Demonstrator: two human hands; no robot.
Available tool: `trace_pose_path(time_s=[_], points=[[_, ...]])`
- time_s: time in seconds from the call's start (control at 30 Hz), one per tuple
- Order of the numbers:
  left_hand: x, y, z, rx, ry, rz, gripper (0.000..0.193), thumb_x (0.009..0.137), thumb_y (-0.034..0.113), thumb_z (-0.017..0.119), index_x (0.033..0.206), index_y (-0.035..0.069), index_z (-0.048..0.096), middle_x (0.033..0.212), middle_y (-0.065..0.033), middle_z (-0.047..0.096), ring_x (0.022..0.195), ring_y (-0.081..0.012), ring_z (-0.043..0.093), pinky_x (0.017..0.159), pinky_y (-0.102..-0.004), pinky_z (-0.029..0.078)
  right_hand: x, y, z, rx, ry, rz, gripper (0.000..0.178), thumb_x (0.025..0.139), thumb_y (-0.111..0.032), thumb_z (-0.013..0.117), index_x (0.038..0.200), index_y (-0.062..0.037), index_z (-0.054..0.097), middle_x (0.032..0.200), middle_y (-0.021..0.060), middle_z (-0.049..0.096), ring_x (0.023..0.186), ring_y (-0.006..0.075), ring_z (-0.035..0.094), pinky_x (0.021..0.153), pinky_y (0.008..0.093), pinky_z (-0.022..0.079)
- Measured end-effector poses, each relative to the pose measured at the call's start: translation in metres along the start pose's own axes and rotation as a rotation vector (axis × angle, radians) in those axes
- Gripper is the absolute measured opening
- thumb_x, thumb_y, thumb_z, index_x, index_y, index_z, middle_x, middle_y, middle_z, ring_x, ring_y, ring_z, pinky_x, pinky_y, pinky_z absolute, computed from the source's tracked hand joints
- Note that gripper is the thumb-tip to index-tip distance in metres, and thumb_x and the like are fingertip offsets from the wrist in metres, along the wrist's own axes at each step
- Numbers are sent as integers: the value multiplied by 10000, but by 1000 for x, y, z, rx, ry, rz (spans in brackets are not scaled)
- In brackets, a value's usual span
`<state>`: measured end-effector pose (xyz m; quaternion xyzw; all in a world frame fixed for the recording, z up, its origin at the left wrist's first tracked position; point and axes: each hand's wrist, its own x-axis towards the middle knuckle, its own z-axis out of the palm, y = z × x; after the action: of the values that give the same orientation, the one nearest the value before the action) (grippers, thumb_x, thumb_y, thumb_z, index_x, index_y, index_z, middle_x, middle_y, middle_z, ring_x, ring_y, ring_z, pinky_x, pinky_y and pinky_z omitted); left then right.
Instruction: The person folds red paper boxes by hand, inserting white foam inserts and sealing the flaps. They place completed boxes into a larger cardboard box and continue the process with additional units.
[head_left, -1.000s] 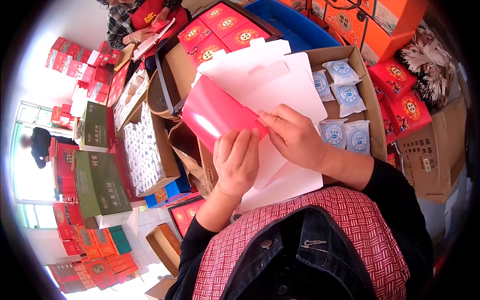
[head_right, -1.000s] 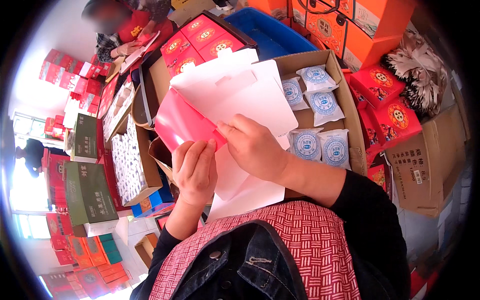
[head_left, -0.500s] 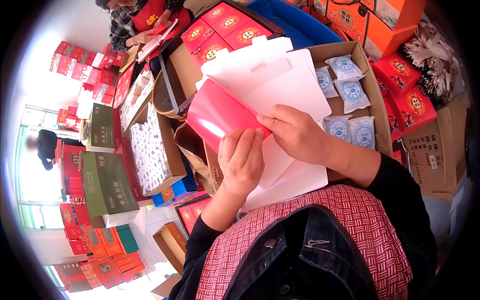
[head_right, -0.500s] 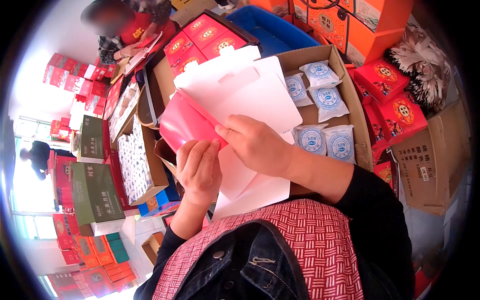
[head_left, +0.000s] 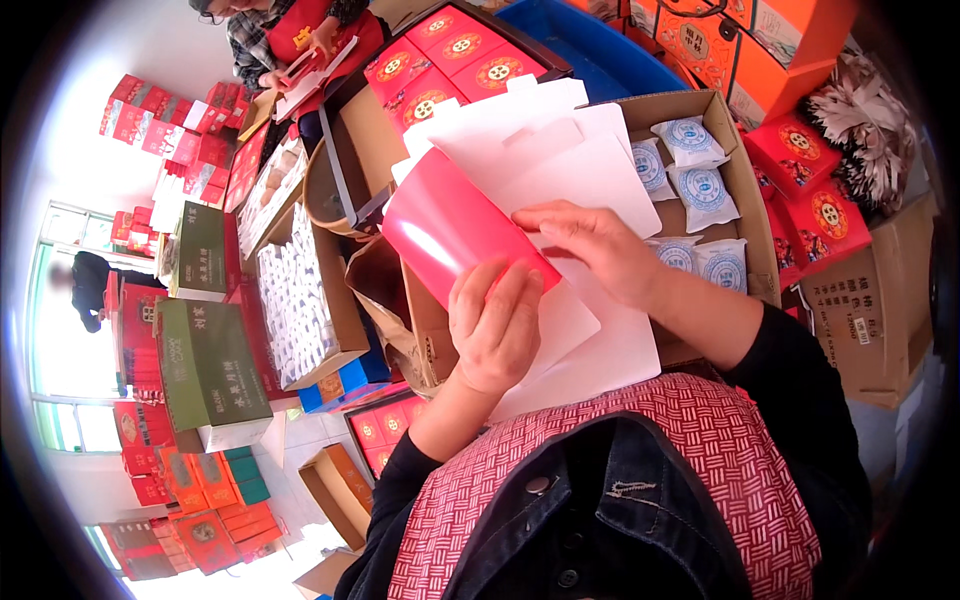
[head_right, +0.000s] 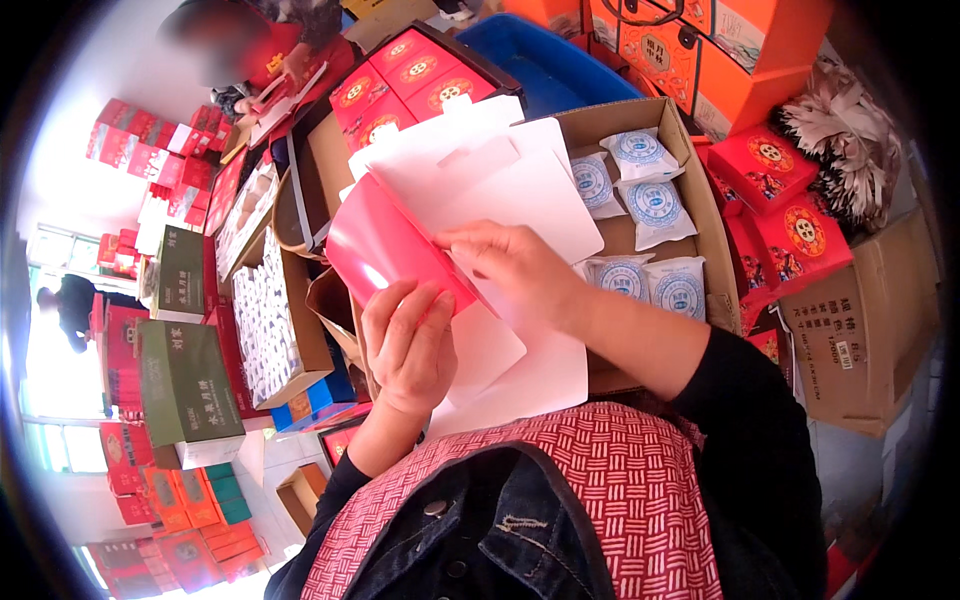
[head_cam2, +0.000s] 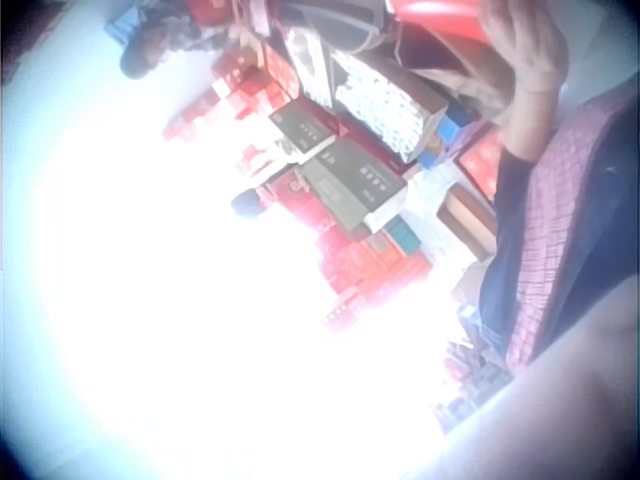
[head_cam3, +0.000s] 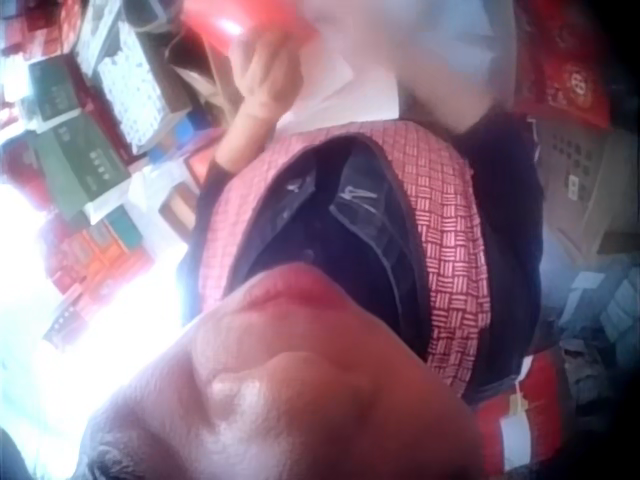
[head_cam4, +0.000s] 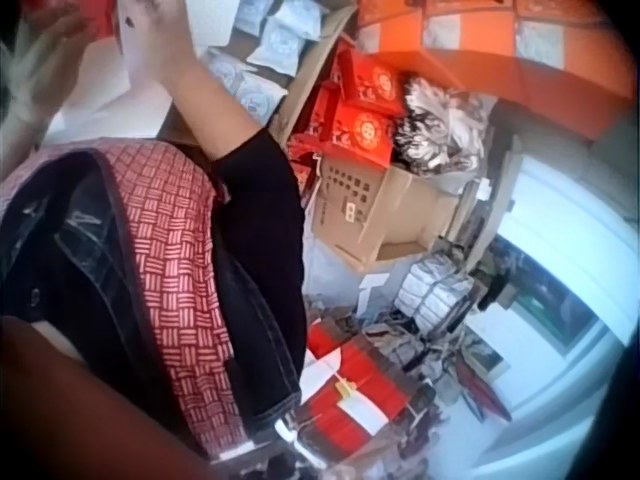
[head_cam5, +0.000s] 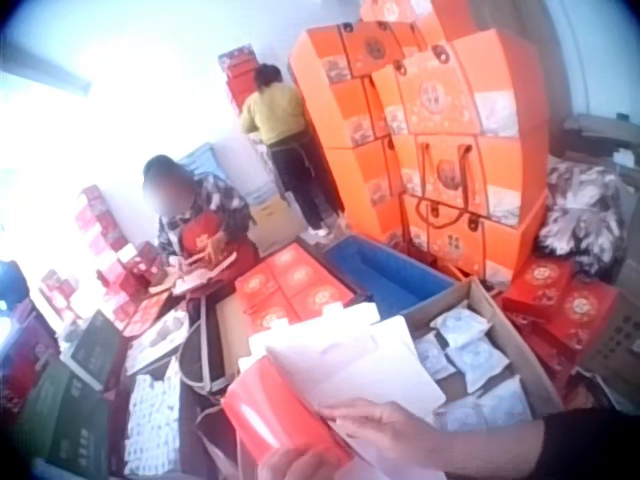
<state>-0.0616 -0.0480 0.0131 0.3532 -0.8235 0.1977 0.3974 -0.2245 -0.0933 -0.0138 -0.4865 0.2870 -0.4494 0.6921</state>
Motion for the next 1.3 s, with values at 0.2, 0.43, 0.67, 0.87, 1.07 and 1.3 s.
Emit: trace_pose_path(time_s=[0.2,0.43,0.67,0.87,1.07,1.3], points=[[-7,-3,13,-64,21,33,168,656,-13,660,821,-44,669,892,-145,650,903,-314,650,836,-440,545,-9,10,27,-132,256,-139,302,910,-102,574,1159,69,594,1105,101,628,953,131,584,797,234,472],[-9,2,16,-81,-15,70,170,670,24,654,823,-49,668,875,-145,650,898,-303,655,847,-438,542,-11,8,28,75,385,36,266,865,-91,635,1078,67,640,1002,104,664,874,127,605,745,235,488],[-11,1,15,-76,-25,64,180,686,47,638,832,-53,671,888,-153,656,913,-304,652,847,-435,538,-8,15,30,-85,397,-103,208,857,-77,624,1015,50,672,1033,121,656,866,143,624,721,241,504],[-13,1,13,-82,-30,64,180,689,47,638,832,-57,672,894,-165,656,915,-309,651,849,-439,535,-9,14,32,-292,399,-166,196,863,-79,616,1003,48,670,1041,140,646,868,167,637,746,251,505],[-13,3,14,-78,-12,78,189,655,49,653,813,-54,671,889,-170,654,896,-315,654,846,-445,535,-12,12,37,-382,413,-269,198,876,-69,597,1016,57,658,1039,141,641,876,171,635,747,250,501],[-13,1,9,-131,-9,126,157,642,23,674,788,-35,673,874,-140,659,899,-313,661,856,-438,538,14,-5,9,71,40,114,414,876,-105,595,1251,49,510,1168,109,587,1069,158,551,915,295,445]])
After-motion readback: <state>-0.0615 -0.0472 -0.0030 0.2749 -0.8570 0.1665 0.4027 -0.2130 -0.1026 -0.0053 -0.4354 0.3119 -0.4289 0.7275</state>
